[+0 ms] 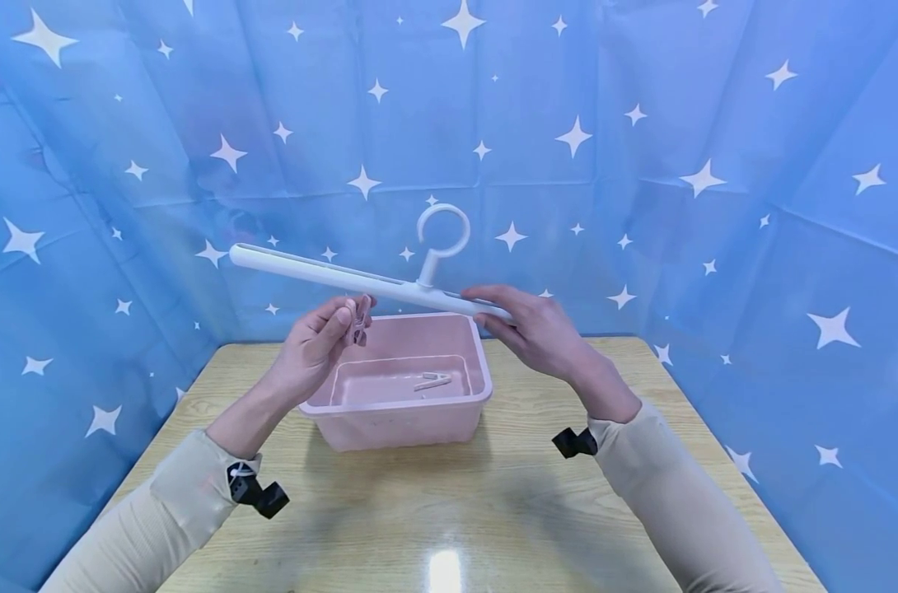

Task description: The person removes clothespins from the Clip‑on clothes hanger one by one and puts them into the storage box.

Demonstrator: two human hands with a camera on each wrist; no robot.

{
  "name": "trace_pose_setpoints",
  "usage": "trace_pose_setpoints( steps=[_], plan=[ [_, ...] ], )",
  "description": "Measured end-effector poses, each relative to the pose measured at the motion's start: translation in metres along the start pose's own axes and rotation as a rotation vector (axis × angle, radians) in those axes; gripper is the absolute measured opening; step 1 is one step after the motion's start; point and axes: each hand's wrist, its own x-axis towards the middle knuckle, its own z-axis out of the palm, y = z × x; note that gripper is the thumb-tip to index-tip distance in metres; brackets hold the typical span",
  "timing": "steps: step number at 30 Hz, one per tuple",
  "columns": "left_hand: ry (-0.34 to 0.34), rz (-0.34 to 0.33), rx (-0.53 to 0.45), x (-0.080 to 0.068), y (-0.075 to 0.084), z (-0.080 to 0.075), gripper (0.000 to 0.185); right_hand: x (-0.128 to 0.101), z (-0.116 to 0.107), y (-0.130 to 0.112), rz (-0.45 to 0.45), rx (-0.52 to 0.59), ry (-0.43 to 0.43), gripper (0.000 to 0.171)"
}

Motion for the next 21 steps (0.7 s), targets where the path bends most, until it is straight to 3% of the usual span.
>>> trace_pose_setpoints(
  steps=[6,15,21],
  plan=[
    [0.041,0.039,0.077,0.0017,-0.0012,0.0006,0.017,0.0007,0.0014,0.0004,-0.004,-0.005,0.006,0.037],
    [0.105,0.125,0.288,0.0027,-0.0018,-0.0012,0.014,0.0017,0.0032,0.0003,-0.021,-0.005,0.013,0.037],
    [0.155,0.142,0.342,0.0017,-0.0021,-0.0021,0.018,0.0032,0.0027,-0.0003,-0.031,-0.013,0.023,0.037]
  ],
)
